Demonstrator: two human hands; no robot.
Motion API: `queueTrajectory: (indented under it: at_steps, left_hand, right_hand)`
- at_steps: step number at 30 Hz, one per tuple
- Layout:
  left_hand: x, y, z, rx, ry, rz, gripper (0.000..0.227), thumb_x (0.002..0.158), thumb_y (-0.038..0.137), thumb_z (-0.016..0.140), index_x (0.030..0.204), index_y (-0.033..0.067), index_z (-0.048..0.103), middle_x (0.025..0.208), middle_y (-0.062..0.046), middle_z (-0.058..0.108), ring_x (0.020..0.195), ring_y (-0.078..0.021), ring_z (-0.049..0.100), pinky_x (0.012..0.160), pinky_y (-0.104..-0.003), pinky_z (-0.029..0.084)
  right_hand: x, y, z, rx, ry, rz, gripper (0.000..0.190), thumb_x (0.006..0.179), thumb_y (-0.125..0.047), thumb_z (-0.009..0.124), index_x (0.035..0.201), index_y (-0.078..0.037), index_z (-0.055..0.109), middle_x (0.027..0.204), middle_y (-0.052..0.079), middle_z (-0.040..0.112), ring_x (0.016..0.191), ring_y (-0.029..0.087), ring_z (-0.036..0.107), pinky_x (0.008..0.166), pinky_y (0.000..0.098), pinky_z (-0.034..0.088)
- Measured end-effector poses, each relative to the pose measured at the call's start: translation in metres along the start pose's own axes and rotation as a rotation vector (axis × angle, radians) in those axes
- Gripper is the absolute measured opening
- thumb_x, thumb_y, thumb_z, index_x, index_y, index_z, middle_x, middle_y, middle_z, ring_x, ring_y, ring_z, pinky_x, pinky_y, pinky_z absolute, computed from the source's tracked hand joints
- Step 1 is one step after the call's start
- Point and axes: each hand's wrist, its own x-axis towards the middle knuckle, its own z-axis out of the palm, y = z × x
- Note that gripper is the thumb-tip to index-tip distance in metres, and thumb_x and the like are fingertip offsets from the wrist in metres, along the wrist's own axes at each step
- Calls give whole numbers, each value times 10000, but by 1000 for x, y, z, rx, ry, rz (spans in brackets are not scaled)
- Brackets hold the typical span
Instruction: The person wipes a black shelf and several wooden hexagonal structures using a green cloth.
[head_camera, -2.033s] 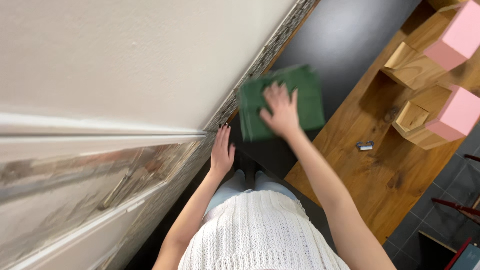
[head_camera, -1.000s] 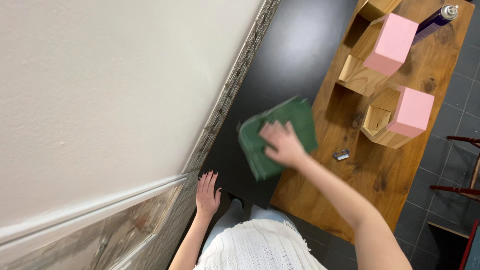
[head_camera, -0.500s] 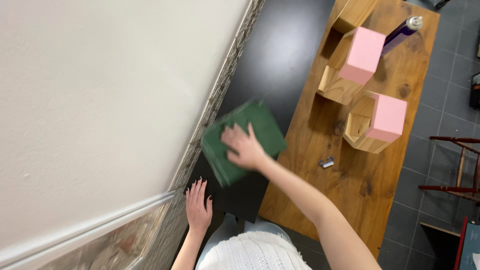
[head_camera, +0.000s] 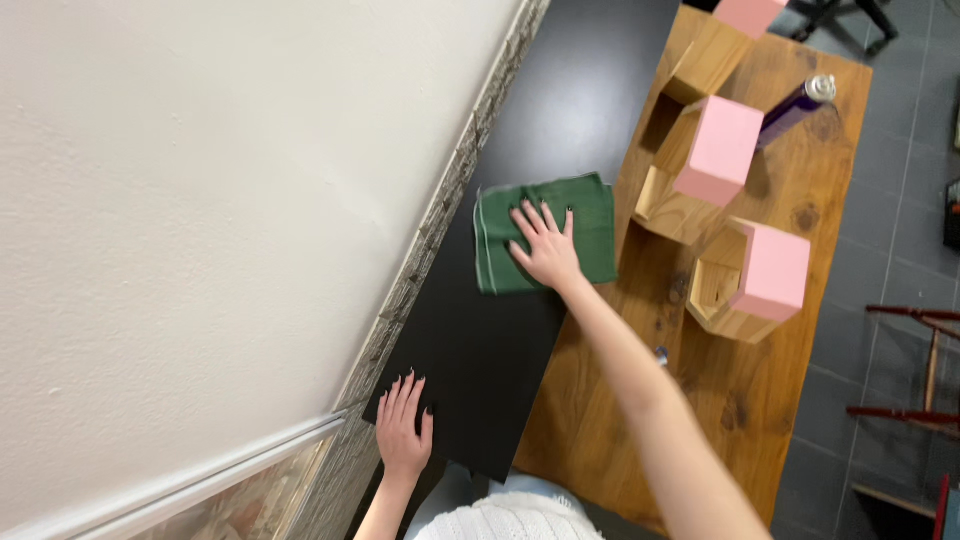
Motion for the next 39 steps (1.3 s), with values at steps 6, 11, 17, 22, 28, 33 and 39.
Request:
queueTrajectory:
  at_steps: [6, 11, 17, 22, 28, 33, 39]
  left_hand:
    - [1, 4, -5, -9, -9, -13, 454, 1029, 300, 446, 1452, 178, 559, 1532, -15, 542, 1461, -251, 462, 1199, -437, 328]
    - [-1, 1, -1, 6, 10, 1, 448, 1028, 300, 432, 1431, 171, 579, 1517, -26, 557, 1451, -249, 477, 1199, -434, 334]
    - [-4, -1, 2, -1, 11, -12, 461, 1036, 315, 413, 1447, 180, 570, 1519, -19, 555, 1452, -248, 478, 1191, -439, 351]
    - [0, 3, -1, 15, 14, -19, 470, 1023, 299, 393, 1441, 177, 570, 1517, -21, 558, 1452, -243, 479, 1200, -434, 338]
    - [-2, 3, 0, 18, 1, -36, 469, 1011, 273, 403, 1440, 189, 573, 1520, -5, 556, 1455, -236, 475, 1205, -425, 329]
    - [-2, 1, 0, 4, -5, -47, 460, 1019, 273, 403, 1434, 184, 581, 1516, -14, 559, 1454, -244, 475, 1203, -430, 327]
    - [-10, -14, 13, 31, 43, 24, 439, 983, 262, 443, 1354, 99, 613, 1457, -81, 598, 1424, -293, 504, 1197, -468, 348]
  right_hand:
    - [39, -56, 35, 43, -50, 208, 708, 969, -559, 423, 1597, -243, 337, 1679, 23, 286, 1548, 325, 220, 1174, 739, 70]
    - [-43, -131, -7, 168, -135, -182, 632, 999, -529, 398, 1543, -208, 420, 1627, 61, 387, 1535, 304, 283, 1198, 724, 89]
    - [-111, -90, -33, 252, -358, -413, 653, 999, -597, 317, 1544, -253, 424, 1622, 28, 381, 1516, 305, 278, 1186, 710, 5]
    - [-34, -12, -6, 146, -130, -262, 627, 946, -481, 485, 1524, -238, 468, 1600, 41, 440, 1505, 344, 335, 1157, 754, 138]
    - [64, -17, 38, 9, 19, 178, 687, 995, -570, 401, 1600, -250, 344, 1675, 6, 298, 1538, 328, 254, 1177, 717, 110]
    - [18, -98, 27, 193, 74, 28, 651, 877, -449, 546, 1481, -209, 517, 1611, 95, 415, 1520, 414, 274, 1147, 787, 94]
    - [-93, -91, -11, 338, -279, -705, 654, 1029, -573, 315, 1578, -227, 397, 1659, 57, 351, 1539, 344, 292, 1219, 693, 30]
